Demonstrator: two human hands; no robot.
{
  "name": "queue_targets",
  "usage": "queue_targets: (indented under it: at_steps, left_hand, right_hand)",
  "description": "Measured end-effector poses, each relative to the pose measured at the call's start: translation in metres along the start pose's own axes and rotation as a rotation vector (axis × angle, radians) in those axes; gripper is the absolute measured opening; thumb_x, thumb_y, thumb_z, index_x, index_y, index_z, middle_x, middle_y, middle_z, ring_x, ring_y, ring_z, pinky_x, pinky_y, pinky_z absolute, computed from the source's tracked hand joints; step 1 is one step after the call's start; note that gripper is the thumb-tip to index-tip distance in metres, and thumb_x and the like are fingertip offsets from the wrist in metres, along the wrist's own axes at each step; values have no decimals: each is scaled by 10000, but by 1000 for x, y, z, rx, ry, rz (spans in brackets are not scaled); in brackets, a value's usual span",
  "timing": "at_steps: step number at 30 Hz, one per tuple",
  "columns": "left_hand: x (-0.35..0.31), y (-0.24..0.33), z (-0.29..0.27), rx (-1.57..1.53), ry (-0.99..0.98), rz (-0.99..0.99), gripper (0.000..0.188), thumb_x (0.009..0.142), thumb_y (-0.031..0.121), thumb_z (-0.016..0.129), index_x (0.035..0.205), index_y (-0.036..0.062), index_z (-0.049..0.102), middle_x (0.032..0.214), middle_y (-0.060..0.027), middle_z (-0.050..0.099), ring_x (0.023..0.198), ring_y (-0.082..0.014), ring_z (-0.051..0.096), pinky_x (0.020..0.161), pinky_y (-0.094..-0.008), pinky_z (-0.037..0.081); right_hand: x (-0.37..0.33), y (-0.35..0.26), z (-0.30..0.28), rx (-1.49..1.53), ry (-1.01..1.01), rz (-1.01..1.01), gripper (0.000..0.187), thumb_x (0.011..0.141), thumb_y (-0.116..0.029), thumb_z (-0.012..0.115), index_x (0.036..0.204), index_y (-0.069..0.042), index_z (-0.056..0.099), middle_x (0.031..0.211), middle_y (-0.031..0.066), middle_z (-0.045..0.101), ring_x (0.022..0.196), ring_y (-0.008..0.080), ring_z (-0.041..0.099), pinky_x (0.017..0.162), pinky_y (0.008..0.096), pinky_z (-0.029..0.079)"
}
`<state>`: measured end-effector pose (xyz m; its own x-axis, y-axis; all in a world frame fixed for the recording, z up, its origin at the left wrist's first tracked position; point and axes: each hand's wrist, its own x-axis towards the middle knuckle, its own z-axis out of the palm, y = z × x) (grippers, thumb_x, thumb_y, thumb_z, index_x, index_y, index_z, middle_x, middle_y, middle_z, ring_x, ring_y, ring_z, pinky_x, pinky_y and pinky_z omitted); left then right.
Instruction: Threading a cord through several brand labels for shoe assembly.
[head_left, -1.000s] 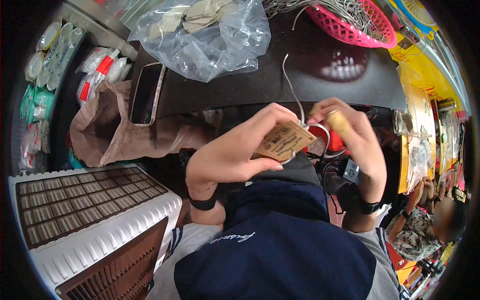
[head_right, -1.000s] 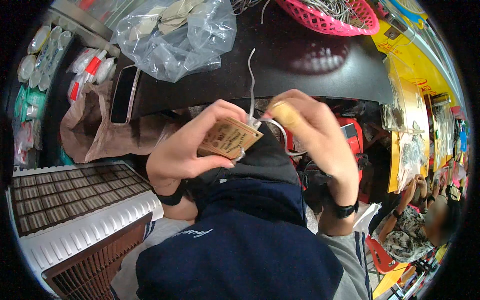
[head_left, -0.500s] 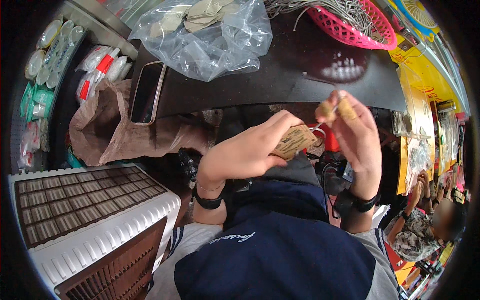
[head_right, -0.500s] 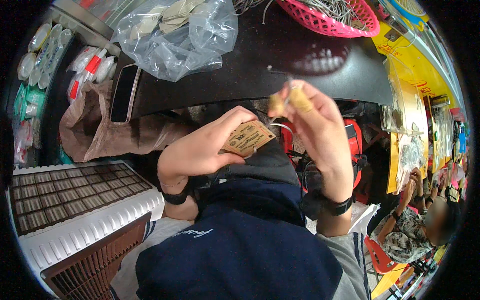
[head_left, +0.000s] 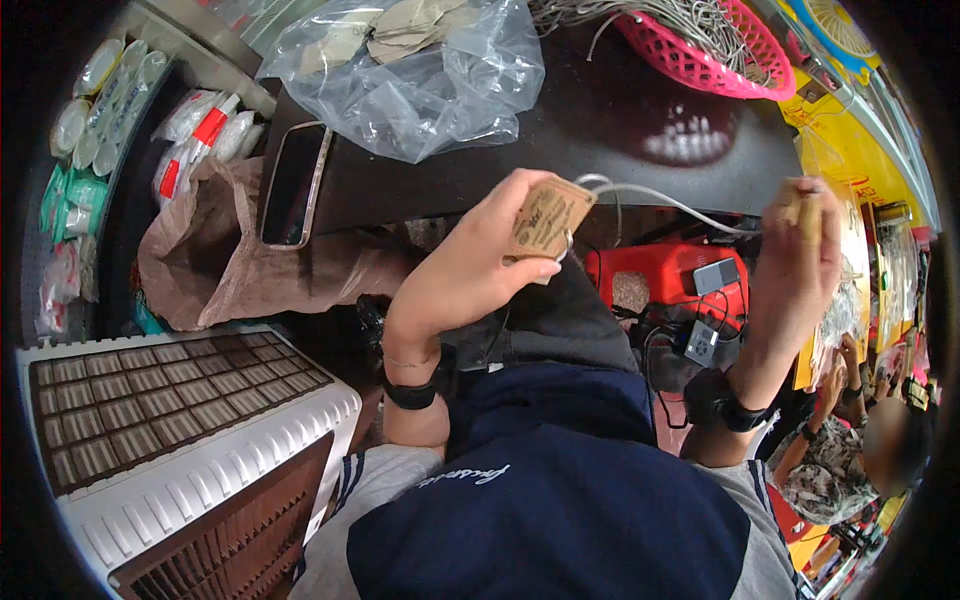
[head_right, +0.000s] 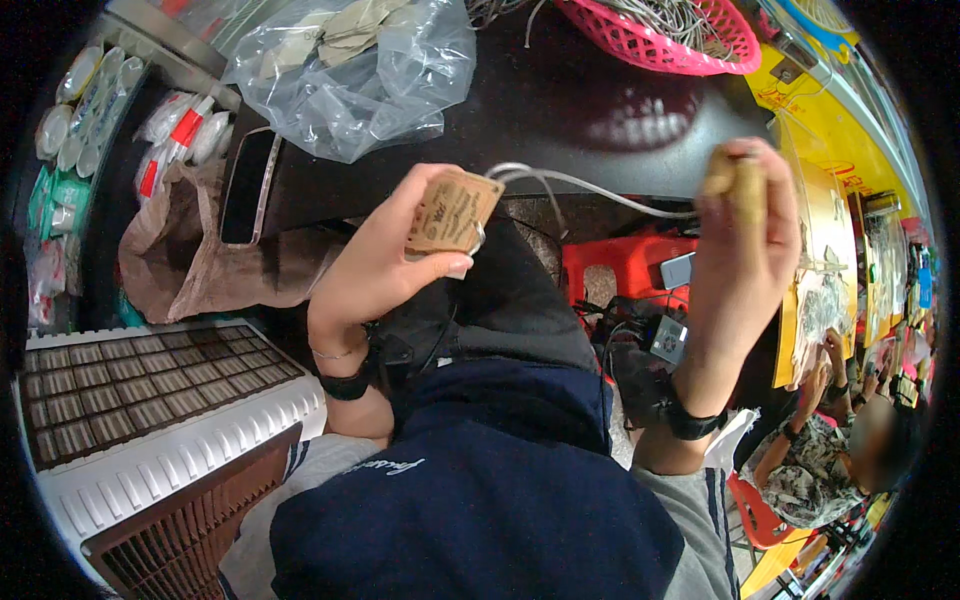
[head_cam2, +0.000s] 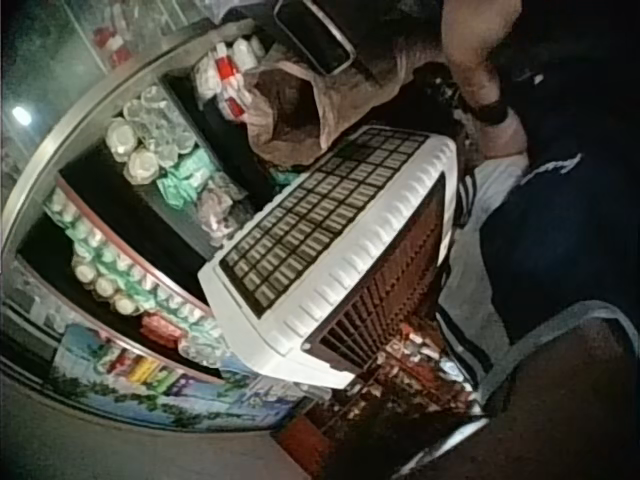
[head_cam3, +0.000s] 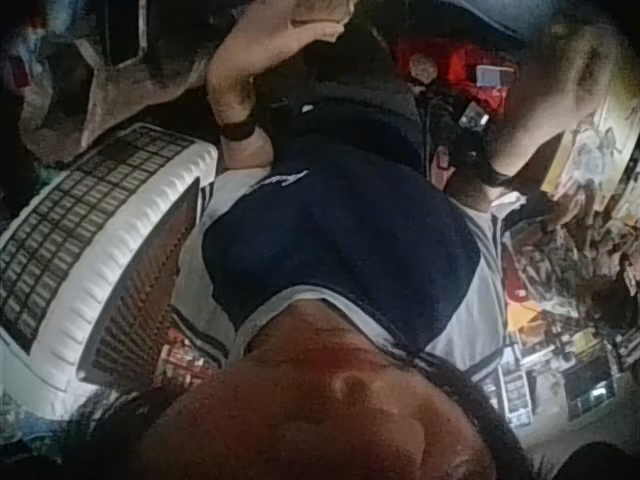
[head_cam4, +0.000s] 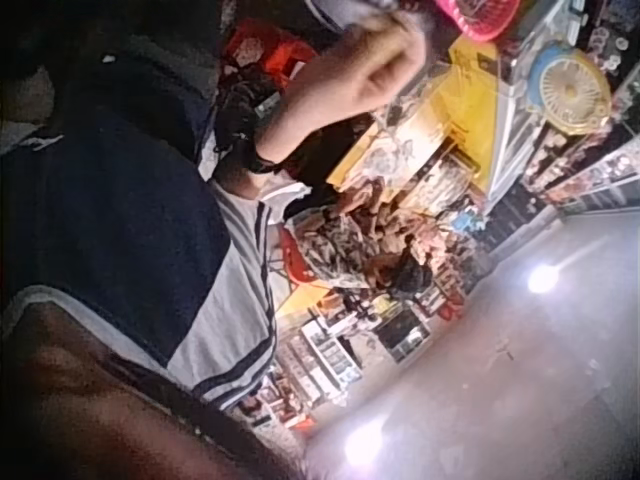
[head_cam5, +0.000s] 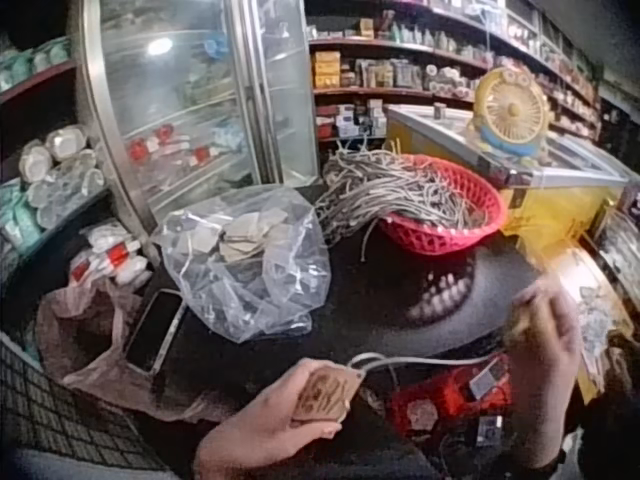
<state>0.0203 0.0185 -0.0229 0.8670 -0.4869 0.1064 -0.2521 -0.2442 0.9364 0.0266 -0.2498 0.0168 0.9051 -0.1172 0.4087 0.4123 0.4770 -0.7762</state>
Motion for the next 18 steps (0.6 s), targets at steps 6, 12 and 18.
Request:
queue_targets:
  at_steps: [6,12,18]
  left_hand:
    - [0,20,12,-236,200,-82,647,724,1,728,1269,24,379,1126,-76,527,1016,-117,533,865,-265,461]
    - [1,19,23,-111,210,61,637,730,-25,712,1270,27,378,1134,-76,527,1038,-123,527,882,-265,452]
    - [1,21,31,-36,241,135,621,727,-55,695,1257,16,379,1168,-95,507,1073,-158,515,907,-289,442]
  right_hand:
    - [-15,15,46,-957,-279,-32,157,740,70,623,872,0,672,839,79,633,753,146,602,683,237,458]
    - [-24,27,53,-996,-237,-82,162,735,56,642,890,11,656,796,76,661,701,128,641,653,237,488]
    - [-27,30,54,-922,-150,-25,158,737,30,663,890,6,630,782,69,662,661,60,613,610,212,484]
